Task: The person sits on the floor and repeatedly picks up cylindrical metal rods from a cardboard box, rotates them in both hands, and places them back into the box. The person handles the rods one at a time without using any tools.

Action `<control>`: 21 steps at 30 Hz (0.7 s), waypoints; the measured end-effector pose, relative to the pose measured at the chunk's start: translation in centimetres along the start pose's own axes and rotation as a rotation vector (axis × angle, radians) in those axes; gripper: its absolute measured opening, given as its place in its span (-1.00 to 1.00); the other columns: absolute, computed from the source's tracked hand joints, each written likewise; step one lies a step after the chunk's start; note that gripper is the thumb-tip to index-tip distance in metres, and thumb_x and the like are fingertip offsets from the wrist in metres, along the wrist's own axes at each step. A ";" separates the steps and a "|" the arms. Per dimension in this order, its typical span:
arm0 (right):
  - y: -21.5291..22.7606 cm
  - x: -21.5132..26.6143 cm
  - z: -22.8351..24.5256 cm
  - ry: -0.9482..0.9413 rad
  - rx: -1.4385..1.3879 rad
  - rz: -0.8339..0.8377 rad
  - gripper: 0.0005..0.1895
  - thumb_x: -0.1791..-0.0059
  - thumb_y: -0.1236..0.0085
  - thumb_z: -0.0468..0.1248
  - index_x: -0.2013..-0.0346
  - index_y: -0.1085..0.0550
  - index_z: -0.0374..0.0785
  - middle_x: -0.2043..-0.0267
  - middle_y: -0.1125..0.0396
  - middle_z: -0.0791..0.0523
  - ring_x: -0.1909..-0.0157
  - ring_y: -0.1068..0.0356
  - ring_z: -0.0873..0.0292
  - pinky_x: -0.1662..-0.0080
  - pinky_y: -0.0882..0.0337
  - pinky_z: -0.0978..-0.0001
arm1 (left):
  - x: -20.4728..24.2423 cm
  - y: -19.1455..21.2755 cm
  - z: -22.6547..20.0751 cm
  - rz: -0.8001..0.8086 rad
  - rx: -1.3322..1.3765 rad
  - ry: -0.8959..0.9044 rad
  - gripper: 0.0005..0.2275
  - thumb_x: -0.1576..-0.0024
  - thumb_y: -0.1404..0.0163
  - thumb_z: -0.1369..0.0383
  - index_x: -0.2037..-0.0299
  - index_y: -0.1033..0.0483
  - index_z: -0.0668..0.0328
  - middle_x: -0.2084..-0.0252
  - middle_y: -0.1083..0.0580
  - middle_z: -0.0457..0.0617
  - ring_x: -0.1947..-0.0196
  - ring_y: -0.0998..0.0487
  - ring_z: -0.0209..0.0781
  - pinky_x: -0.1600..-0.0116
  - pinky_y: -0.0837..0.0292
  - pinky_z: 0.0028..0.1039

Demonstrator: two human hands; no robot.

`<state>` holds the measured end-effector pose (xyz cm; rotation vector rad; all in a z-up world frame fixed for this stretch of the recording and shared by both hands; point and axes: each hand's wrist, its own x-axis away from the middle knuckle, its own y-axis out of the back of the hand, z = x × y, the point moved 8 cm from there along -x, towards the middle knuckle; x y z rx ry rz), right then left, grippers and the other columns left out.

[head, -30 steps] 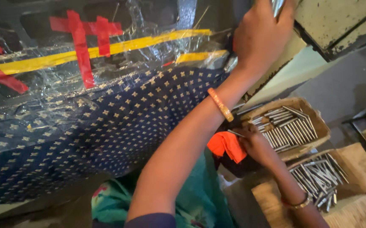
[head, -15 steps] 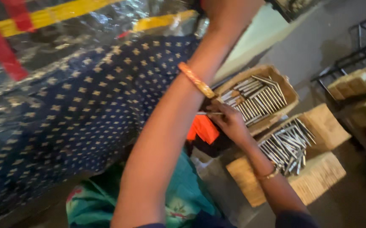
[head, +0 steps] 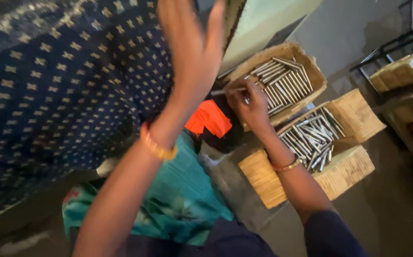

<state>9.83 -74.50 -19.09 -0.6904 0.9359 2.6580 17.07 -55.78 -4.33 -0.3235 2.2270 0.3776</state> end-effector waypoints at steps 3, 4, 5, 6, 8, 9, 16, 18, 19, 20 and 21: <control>0.2 -0.3 0.4 -0.007 -0.095 -0.027 -0.70 -0.04 -0.29 -0.42 -0.03 -0.45 -0.30 0.09 -0.45 0.05 0.16 -0.53 0.17 0.14 -0.54 0.42 | 8.4 3.5 0.2 0.106 -0.066 0.061 -0.74 -0.35 -0.03 0.50 -0.21 -0.37 0.34 -0.26 -0.36 0.18 -0.29 -0.35 0.15 -0.43 -0.23 -0.18; 0.4 -0.5 0.5 0.007 -0.088 -0.038 -0.69 -0.04 -0.29 -0.43 -0.05 -0.45 -0.30 0.06 -0.45 0.05 0.15 -0.54 0.18 0.13 -0.54 0.42 | 11.2 3.4 1.4 0.240 -0.025 0.183 -0.71 -0.30 -0.01 0.51 -0.22 -0.37 0.33 -0.21 -0.40 0.14 -0.26 -0.41 0.11 -0.43 -0.26 -0.19; 0.6 -0.9 0.5 0.022 -0.081 -0.049 -0.68 -0.04 -0.30 -0.43 -0.06 -0.44 -0.29 0.03 -0.45 0.05 0.14 -0.55 0.18 0.13 -0.54 0.42 | 13.9 2.8 2.6 0.378 0.017 0.301 -0.67 -0.24 0.01 0.52 -0.22 -0.36 0.32 -0.15 -0.44 0.10 -0.24 -0.46 0.07 -0.43 -0.28 -0.19; 0.7 -0.7 0.6 0.029 -0.075 -0.056 -0.67 -0.04 -0.30 -0.44 -0.08 -0.43 -0.29 0.00 -0.45 0.05 0.13 -0.56 0.18 0.12 -0.55 0.42 | 16.4 2.1 2.9 0.532 -0.095 0.282 -0.67 -0.22 -0.06 0.46 -0.19 -0.39 0.20 -0.25 -0.37 0.16 -0.30 -0.39 0.15 -0.42 -0.30 -0.14; 0.9 -0.7 0.3 0.016 -0.106 -0.062 -0.63 -0.04 -0.30 -0.43 -0.11 -0.42 -0.29 -0.03 -0.43 0.03 0.17 -0.57 0.17 0.13 -0.55 0.41 | 20.3 0.6 3.2 0.777 -0.261 0.235 -0.53 -0.07 -0.20 0.36 -0.21 -0.39 0.07 -0.37 -0.18 0.30 -0.37 -0.21 0.32 -0.34 -0.25 0.04; 1.0 -0.5 0.3 0.011 -0.121 -0.065 -0.61 -0.04 -0.29 -0.42 -0.13 -0.41 -0.30 -0.04 -0.43 0.02 0.19 -0.57 0.17 0.14 -0.55 0.41 | 21.9 0.1 2.8 0.869 -0.313 0.210 -0.38 0.07 -0.26 0.32 -0.27 -0.36 0.06 -0.39 -0.06 0.37 -0.37 -0.11 0.41 -0.28 -0.19 0.18; 1.8 -0.3 2.6 0.183 0.056 -0.074 -0.61 -0.05 -0.32 -0.42 -0.14 -0.43 -0.27 -0.03 -0.44 0.02 0.07 -0.53 0.07 0.06 -0.53 0.29 | 26.0 -5.1 4.1 0.955 -0.587 0.100 -0.66 -0.19 -0.07 0.25 -0.19 -0.47 -0.33 -0.56 0.25 0.23 -0.50 0.24 0.53 -0.18 0.02 0.61; 1.8 -0.2 3.0 0.199 0.023 -0.053 -0.61 -0.05 -0.30 -0.42 -0.14 -0.42 -0.29 -0.04 -0.43 0.00 0.04 -0.52 0.06 0.05 -0.54 0.29 | 28.4 -7.0 7.3 1.213 -0.642 0.225 -0.73 -0.24 0.04 0.24 -0.15 -0.48 -0.27 -0.55 0.21 0.15 -0.50 0.24 0.45 -0.25 -0.01 0.51; 1.9 -0.3 3.3 0.220 0.055 -0.065 -0.61 -0.04 -0.31 -0.42 -0.13 -0.42 -0.29 -0.04 -0.43 -0.01 0.05 -0.51 0.05 0.05 -0.53 0.28 | 29.3 -7.7 8.8 1.340 -0.668 0.291 -0.75 -0.26 0.10 0.24 -0.13 -0.49 -0.24 -0.54 0.20 0.11 -0.50 0.23 0.41 -0.29 -0.02 0.46; 2.1 -0.2 3.5 0.238 0.086 -0.079 -0.62 -0.04 -0.32 -0.42 -0.13 -0.42 -0.30 -0.04 -0.44 -0.01 0.06 -0.50 0.04 0.05 -0.52 0.26 | 28.4 -7.8 9.5 1.232 -0.628 0.277 -0.75 -0.22 0.08 0.29 -0.09 -0.50 -0.14 -0.50 0.05 0.09 -0.46 0.10 0.38 -0.25 -0.14 0.32; 2.2 -0.1 3.8 0.256 0.118 -0.093 -0.62 -0.03 -0.32 -0.42 -0.12 -0.43 -0.30 -0.04 -0.44 -0.01 0.07 -0.49 0.03 0.05 -0.50 0.24 | 27.3 -7.4 10.2 1.124 -0.588 0.263 -0.75 -0.18 0.07 0.34 -0.05 -0.51 -0.04 -0.45 -0.09 0.06 -0.43 -0.03 0.34 -0.21 -0.26 0.17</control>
